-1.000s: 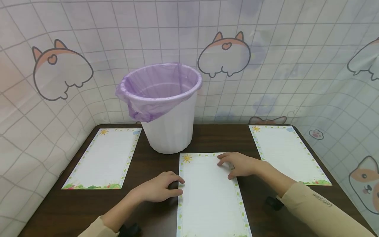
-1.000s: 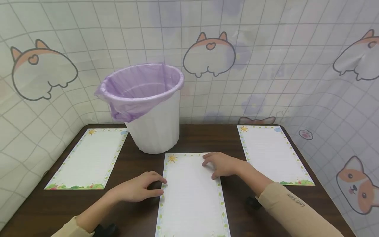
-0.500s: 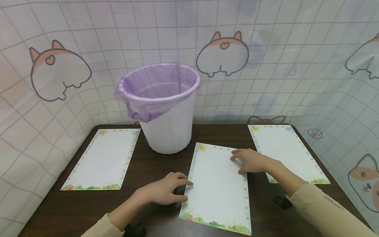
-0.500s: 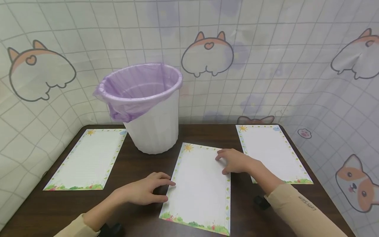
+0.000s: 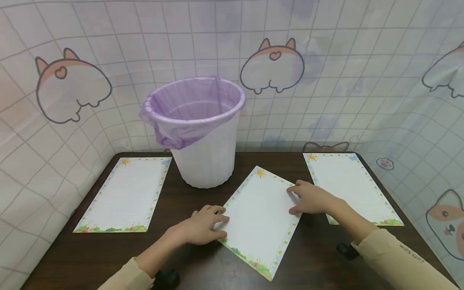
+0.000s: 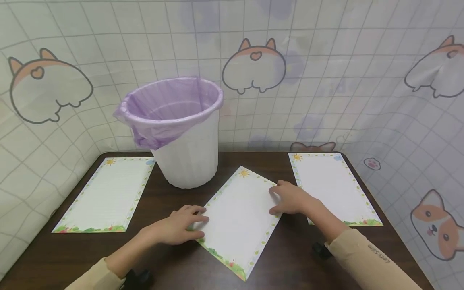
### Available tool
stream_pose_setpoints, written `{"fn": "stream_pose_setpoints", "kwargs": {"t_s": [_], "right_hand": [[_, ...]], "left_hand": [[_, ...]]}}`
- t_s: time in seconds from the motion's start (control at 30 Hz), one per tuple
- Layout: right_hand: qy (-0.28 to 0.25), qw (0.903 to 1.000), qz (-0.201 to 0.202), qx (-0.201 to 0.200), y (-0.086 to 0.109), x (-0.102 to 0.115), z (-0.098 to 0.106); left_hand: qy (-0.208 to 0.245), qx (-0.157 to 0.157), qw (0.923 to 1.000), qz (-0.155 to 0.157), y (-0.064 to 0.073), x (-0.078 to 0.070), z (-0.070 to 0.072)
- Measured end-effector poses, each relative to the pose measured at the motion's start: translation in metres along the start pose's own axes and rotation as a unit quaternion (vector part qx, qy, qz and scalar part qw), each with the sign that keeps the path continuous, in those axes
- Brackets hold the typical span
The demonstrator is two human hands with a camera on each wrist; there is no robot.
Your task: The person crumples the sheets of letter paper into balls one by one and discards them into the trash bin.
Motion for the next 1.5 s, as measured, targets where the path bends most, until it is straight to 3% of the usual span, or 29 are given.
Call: {"fn": "stream_pose_setpoints", "kwargs": {"t_s": [0.23, 0.57, 0.9, 1.13, 1.5], "right_hand": [[-0.009, 0.9991, 0.039, -0.017, -0.002, 0.008, -0.001], [-0.05, 0.9976, 0.046, -0.013, -0.005, 0.018, -0.003], [-0.046, 0.9961, 0.05, 0.056, -0.014, 0.023, -0.008], [-0.044, 0.9975, 0.048, 0.025, -0.028, 0.014, -0.007], [-0.034, 0.9989, 0.018, 0.025, -0.038, 0.005, 0.0]], "left_hand": [[-0.013, -0.025, 0.9989, 0.038, -0.005, 0.011, 0.002], [-0.031, -0.059, 0.9937, 0.09, -0.01, 0.02, 0.007], [-0.073, -0.024, 0.9937, 0.082, -0.017, 0.03, 0.009], [-0.066, -0.019, 0.9951, 0.072, -0.023, 0.034, 0.01], [-0.023, -0.002, 0.997, 0.073, -0.027, 0.035, 0.012]]}}
Point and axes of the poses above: each hand's wrist, its own y-axis away from the middle knuckle, its own z-axis out of the back of the hand, x = y × z, the point moved 1 cm from there along -y, towards the middle knuckle, and after that the axes turned 4 degrees about -y, right-handed, at the moved point
